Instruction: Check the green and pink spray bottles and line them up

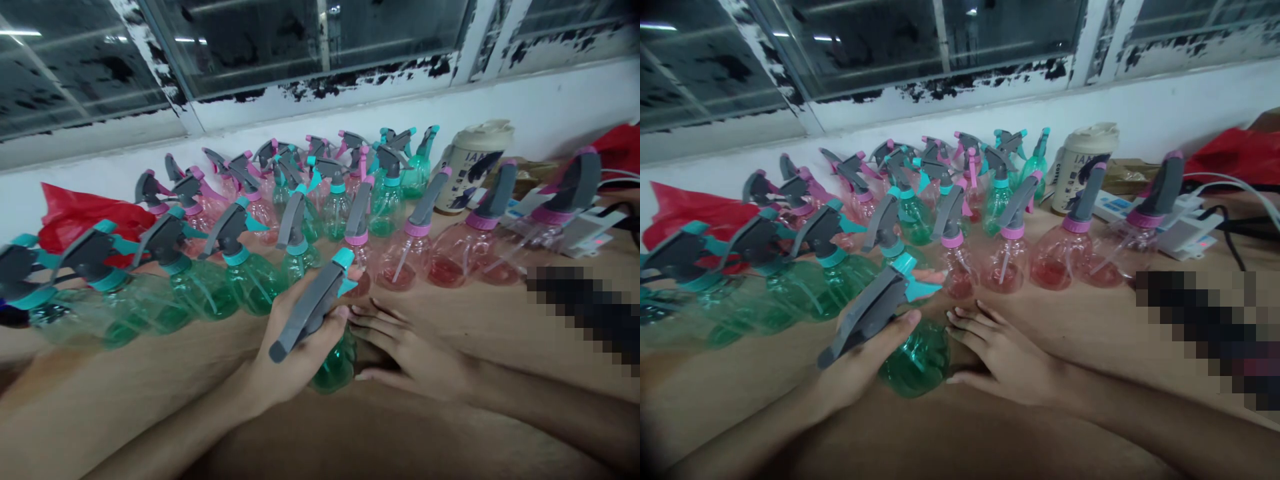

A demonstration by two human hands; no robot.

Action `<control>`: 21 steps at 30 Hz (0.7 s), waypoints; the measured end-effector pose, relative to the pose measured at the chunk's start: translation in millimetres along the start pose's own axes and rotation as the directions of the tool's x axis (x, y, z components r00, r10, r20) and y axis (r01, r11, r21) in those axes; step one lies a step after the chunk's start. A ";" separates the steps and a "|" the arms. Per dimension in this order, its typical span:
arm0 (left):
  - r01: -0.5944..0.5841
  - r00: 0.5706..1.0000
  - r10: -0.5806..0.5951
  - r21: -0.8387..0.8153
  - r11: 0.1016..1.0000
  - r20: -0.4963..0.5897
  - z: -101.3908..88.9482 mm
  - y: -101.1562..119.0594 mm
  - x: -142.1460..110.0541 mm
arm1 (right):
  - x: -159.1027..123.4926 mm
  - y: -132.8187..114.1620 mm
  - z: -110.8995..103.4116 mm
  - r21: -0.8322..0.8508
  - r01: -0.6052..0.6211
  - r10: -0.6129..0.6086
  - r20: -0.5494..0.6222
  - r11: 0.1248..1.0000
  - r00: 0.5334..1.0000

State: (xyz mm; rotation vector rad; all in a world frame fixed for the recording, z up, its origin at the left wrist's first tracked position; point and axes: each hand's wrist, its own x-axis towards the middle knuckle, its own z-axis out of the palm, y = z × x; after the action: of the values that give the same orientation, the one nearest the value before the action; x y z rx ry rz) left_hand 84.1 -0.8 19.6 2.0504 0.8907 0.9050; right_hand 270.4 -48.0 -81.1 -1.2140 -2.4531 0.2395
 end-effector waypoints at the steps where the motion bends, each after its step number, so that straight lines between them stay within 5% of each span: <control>1: 0.009 1.000 -0.009 -0.011 1.000 0.005 -0.4 0.0 0.3 | -0.1 0.0 -0.1 0.000 0.001 -0.001 -0.002 1.000 1.000; 21: -0.014 1.000 0.014 -0.008 1.000 -0.005 -1.9 0.7 0.1 | 0.4 -0.1 -0.9 -0.044 -0.001 0.004 0.050 0.999 0.999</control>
State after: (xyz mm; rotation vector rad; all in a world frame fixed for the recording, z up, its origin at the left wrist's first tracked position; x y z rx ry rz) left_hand 82.9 -0.4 21.1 2.0506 0.8751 0.9207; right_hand 270.5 -47.8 -80.1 -1.2438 -2.5122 0.2195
